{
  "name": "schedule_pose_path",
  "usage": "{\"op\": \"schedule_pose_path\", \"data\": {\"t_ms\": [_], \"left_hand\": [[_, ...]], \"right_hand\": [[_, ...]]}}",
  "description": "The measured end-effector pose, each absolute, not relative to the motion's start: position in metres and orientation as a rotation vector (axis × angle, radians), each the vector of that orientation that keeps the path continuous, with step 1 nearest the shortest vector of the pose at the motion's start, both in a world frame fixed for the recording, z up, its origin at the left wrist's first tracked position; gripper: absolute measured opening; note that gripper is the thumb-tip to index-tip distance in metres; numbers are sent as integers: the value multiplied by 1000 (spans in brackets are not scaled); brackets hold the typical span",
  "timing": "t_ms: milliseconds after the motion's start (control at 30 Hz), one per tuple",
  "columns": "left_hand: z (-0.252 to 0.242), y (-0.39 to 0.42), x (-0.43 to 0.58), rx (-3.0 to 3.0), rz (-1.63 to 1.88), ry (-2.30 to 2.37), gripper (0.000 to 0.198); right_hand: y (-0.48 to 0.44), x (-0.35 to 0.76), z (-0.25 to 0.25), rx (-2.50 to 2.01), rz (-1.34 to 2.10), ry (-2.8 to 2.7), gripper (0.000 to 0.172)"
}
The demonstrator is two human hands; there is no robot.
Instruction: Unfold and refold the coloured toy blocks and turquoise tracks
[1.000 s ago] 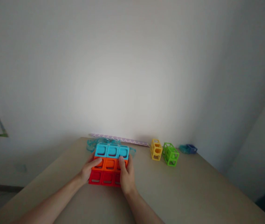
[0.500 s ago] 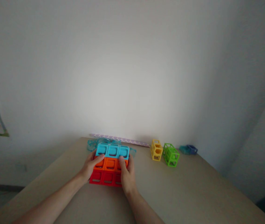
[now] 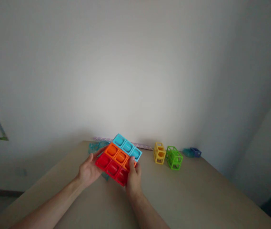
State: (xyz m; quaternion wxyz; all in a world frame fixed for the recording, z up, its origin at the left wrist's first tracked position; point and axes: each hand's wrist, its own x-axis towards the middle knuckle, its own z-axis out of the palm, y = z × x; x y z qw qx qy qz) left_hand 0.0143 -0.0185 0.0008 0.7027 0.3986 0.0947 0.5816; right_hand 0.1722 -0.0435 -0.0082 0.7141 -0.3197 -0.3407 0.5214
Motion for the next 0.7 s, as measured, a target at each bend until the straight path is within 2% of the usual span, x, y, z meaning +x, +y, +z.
{"op": "schedule_pose_path", "data": {"t_ms": [133, 267, 367, 433, 533, 633, 700], "left_hand": [[0, -18, 23, 936, 1383, 286, 62], [-1, -9, 23, 798, 1560, 495, 49], [2, -7, 16, 714, 1557, 587, 44], [5, -9, 13, 685, 1540, 608, 40], [6, -14, 10, 693, 1492, 644, 36], [2, -16, 12, 820, 1361, 630, 33], [-2, -16, 15, 954, 1264, 586, 30]], "right_hand": [[-41, 169, -6, -602, 1137, -812, 52], [-45, 166, -10, -563, 1194, -931, 44], [-42, 176, -16, -637, 1170, -978, 41], [-34, 194, -19, -799, 955, -939, 45], [-15, 237, -22, -1125, 323, -936, 40], [5, 280, -24, -1374, -224, -1033, 48], [14, 297, -26, -1513, -424, -1067, 54]]}}
